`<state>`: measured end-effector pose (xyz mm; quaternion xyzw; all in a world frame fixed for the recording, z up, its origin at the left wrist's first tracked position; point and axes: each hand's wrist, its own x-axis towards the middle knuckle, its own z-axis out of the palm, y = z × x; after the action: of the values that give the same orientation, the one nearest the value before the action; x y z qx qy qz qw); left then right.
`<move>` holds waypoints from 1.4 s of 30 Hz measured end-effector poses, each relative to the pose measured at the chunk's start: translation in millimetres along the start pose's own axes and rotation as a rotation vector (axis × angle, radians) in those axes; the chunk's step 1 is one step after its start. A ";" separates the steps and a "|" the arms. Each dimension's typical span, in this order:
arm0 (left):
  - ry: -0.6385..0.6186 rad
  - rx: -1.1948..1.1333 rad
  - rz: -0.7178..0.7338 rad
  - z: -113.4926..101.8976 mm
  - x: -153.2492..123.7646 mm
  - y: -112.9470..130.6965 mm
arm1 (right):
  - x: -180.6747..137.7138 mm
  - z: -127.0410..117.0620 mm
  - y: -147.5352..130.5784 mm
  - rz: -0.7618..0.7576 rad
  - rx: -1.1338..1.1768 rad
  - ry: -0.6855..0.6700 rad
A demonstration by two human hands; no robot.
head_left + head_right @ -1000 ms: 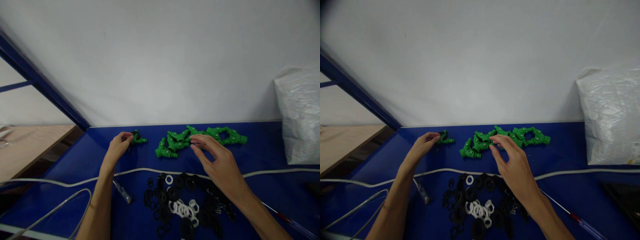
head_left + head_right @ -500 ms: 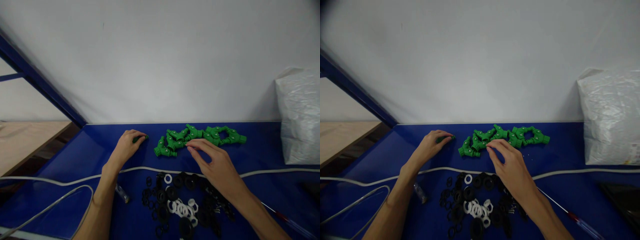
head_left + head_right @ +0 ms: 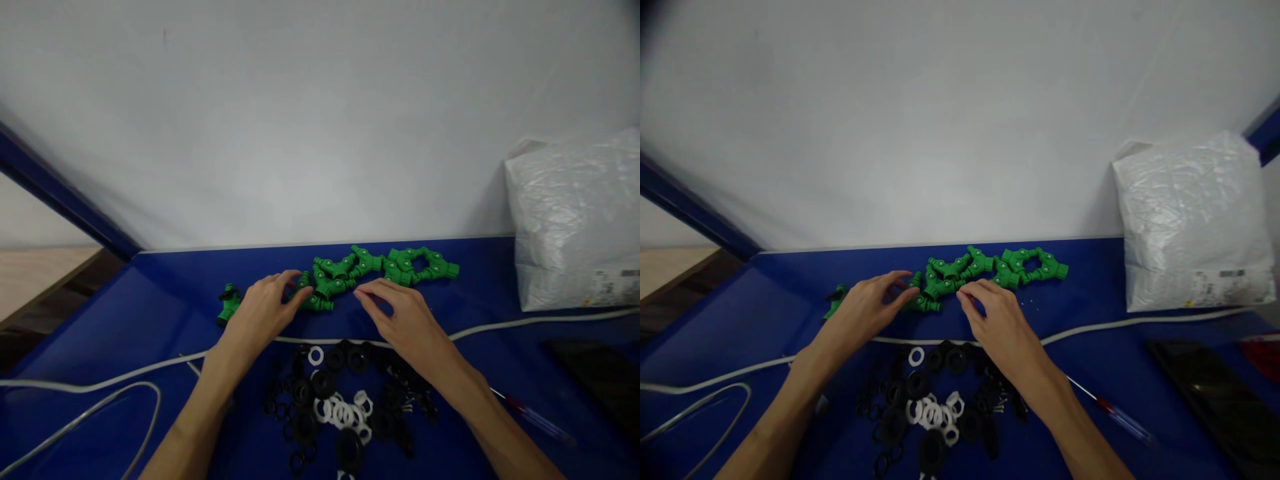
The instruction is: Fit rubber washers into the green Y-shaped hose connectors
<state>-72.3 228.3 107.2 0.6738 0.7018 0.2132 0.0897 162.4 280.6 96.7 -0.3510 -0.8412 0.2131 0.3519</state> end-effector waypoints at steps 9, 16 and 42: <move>-0.032 -0.301 -0.212 26.5 -5.3 29.8 | 2.1 -1.8 -1.2 0.003 0.012 0.010; 0.161 -0.454 -0.297 10.1 0.0 22.0 | 1.6 -3.0 4.5 0.010 0.020 0.071; -0.338 -1.619 -0.382 16.7 -19.1 53.6 | -101.0 -22.2 6.7 0.015 -0.200 -0.161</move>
<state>-15.3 212.5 111.7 0.2944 0.4118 0.5274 0.6823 232.9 212.7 62.6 -0.3725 -0.8810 0.1585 0.2450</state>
